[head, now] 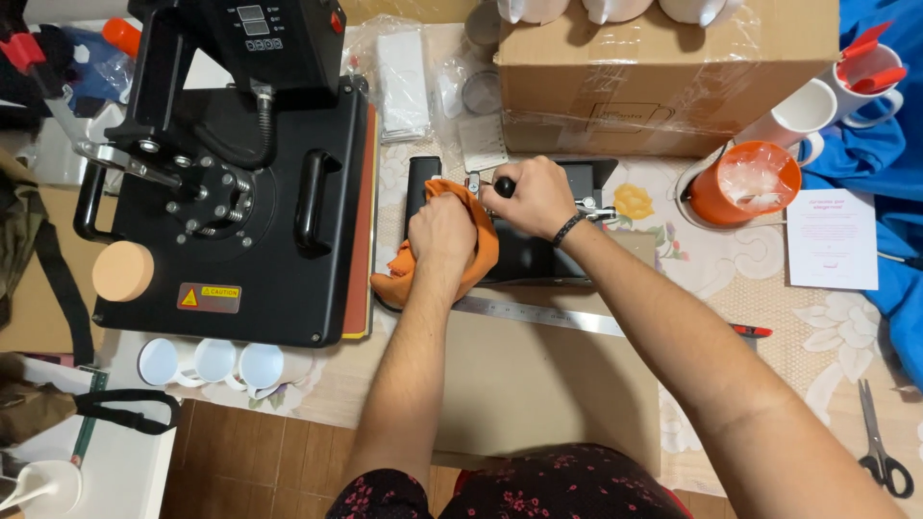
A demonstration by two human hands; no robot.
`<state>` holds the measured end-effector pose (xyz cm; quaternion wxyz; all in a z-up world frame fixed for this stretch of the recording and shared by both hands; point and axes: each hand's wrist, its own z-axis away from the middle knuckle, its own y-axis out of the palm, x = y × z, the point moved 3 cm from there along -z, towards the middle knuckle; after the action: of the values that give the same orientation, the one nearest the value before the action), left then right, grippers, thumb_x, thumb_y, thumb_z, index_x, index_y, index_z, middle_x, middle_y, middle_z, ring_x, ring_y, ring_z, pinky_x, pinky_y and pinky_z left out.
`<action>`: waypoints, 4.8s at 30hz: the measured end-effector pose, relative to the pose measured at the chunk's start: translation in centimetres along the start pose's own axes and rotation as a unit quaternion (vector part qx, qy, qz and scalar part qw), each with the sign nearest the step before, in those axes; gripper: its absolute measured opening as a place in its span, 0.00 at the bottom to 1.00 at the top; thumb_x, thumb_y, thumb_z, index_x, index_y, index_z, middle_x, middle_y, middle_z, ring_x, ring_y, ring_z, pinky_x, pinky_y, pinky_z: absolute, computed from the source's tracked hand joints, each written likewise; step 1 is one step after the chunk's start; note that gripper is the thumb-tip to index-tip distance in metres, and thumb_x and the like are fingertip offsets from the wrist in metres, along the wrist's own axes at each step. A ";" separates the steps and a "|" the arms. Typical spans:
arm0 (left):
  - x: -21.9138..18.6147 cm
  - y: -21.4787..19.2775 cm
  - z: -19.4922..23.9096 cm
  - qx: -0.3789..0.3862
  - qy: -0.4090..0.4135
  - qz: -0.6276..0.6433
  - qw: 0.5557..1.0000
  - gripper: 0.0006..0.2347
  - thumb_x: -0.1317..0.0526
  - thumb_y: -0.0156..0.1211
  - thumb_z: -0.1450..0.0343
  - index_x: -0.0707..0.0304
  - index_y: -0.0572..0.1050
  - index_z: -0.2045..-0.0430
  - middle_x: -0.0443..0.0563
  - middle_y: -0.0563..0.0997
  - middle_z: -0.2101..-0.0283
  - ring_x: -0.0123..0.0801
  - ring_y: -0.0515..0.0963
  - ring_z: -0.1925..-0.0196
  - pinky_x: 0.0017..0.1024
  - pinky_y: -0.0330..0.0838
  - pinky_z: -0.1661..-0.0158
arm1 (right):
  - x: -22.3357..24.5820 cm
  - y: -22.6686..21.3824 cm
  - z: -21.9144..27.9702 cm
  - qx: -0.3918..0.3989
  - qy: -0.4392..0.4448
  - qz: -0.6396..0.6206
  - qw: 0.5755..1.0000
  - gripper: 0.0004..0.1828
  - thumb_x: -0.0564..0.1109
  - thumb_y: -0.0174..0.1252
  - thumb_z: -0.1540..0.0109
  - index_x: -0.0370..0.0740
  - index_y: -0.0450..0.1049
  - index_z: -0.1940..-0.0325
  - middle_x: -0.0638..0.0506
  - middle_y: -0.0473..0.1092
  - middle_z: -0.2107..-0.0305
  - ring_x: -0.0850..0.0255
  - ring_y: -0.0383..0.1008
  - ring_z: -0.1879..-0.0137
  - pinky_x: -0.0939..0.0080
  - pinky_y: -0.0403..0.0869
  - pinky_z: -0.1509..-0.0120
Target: A person prepares a ceramic mug by wrapping it with a design and then places it into a mug heat press machine to start the transfer process.
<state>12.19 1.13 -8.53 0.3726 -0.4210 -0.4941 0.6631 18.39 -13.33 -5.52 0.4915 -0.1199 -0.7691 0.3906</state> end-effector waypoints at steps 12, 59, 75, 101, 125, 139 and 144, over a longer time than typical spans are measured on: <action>0.0 -0.7 0.4 0.010 -0.002 0.015 1.000 0.11 0.62 0.49 0.28 0.72 0.76 0.64 0.63 0.82 0.65 0.58 0.84 0.57 0.50 0.78 0.56 | 0.2 -0.8 0.0 0.028 0.014 -0.040 0.999 0.14 0.56 0.60 0.45 0.50 0.73 0.82 0.55 0.67 0.93 0.55 0.73 0.80 0.62 0.73 0.67; -2.3 -3.6 1.6 0.045 -0.033 0.009 0.998 0.13 0.59 0.50 0.26 0.72 0.80 0.63 0.67 0.83 0.63 0.59 0.83 0.54 0.51 0.77 0.53 | -23.4 -6.6 16.4 -0.370 0.427 -0.541 0.623 0.30 0.68 0.60 0.38 0.43 0.66 0.48 0.44 0.74 0.62 0.53 0.83 0.54 0.58 0.84 0.49; -2.1 -2.9 0.8 0.036 -0.025 -0.009 0.999 0.15 0.54 0.56 0.29 0.69 0.82 0.66 0.65 0.84 0.64 0.58 0.84 0.55 0.50 0.77 0.54 | -25.3 -3.5 17.6 -0.254 0.477 -0.524 0.658 0.40 0.74 0.51 0.34 0.34 0.65 0.41 0.37 0.75 0.53 0.53 0.81 0.50 0.57 0.84 0.50; -1.6 -2.6 0.9 0.026 0.005 -0.030 0.999 0.14 0.59 0.51 0.31 0.71 0.82 0.74 0.65 0.83 0.73 0.58 0.85 0.62 0.51 0.78 0.59 | -21.1 -4.3 20.9 0.069 0.370 0.099 0.921 0.48 0.53 0.68 0.44 0.32 0.56 0.26 0.28 0.45 0.28 0.36 0.42 0.22 0.42 0.56 0.22; -0.5 -3.5 6.1 0.051 -0.008 0.006 0.999 0.13 0.57 0.57 0.31 0.72 0.80 0.74 0.67 0.81 0.73 0.59 0.85 0.61 0.52 0.78 0.59 | -22.7 -3.5 21.6 0.066 0.352 0.116 0.927 0.49 0.57 0.68 0.45 0.34 0.58 0.26 0.28 0.46 0.28 0.35 0.44 0.22 0.40 0.58 0.23; -0.3 -4.2 10.3 0.081 -0.048 0.041 0.995 0.14 0.55 0.57 0.33 0.72 0.81 0.71 0.68 0.82 0.70 0.63 0.84 0.59 0.52 0.77 0.56 | -21.5 -4.1 21.4 0.068 0.364 0.102 0.923 0.48 0.56 0.67 0.43 0.33 0.57 0.26 0.30 0.46 0.28 0.36 0.44 0.22 0.41 0.57 0.22; 0.6 -3.8 12.3 0.092 -0.071 0.067 0.991 0.15 0.54 0.58 0.34 0.71 0.81 0.68 0.69 0.82 0.66 0.65 0.83 0.57 0.52 0.76 0.55 | -19.1 -3.5 21.7 0.051 0.380 0.036 0.923 0.53 0.55 0.69 0.45 0.33 0.52 0.24 0.30 0.43 0.27 0.36 0.42 0.22 0.42 0.53 0.21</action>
<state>0.89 -1.62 -3.07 0.3280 -0.3692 -0.4270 0.7575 10.05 -37.02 -20.24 0.7380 -0.2612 -0.4987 0.3721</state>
